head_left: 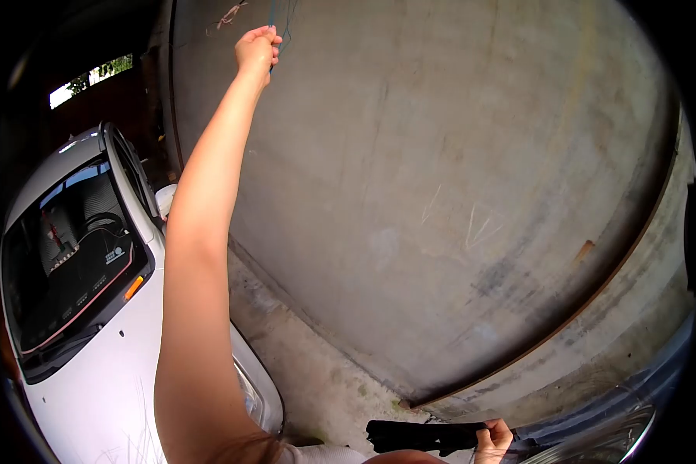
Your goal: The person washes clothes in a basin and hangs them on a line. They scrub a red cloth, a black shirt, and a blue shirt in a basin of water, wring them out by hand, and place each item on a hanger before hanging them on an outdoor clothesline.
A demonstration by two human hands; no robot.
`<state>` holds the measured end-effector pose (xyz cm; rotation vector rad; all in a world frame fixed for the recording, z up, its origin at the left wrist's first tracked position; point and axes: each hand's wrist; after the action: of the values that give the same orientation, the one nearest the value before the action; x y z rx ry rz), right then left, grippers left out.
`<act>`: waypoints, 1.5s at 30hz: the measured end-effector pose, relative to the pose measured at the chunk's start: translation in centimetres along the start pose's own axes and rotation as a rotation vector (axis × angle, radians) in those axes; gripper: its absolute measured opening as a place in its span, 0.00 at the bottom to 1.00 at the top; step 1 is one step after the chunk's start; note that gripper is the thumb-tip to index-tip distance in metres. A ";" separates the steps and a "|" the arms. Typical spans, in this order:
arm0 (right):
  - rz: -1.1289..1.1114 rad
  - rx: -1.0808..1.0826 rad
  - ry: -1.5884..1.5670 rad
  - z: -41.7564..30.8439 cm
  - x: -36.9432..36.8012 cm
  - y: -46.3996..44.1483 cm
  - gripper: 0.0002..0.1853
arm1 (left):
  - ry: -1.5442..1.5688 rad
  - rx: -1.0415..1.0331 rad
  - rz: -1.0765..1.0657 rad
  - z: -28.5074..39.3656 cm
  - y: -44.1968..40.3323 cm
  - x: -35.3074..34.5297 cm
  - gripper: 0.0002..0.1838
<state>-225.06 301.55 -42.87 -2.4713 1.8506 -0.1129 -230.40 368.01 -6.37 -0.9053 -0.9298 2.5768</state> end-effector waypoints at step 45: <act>1.318 -0.004 0.063 1.3 44.3 57.9 0.06 | 0.731 0.584 -2.386 44.2 115.7 -7.4 0.13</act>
<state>-267.83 242.72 -47.93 -0.8173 2.9815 -0.1087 -255.90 255.04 -51.02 -0.0361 -0.2827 0.2481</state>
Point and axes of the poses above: each hand's wrist, its own y-axis away from the middle knuckle, its own x-axis out of the back of the hand, z = x × y
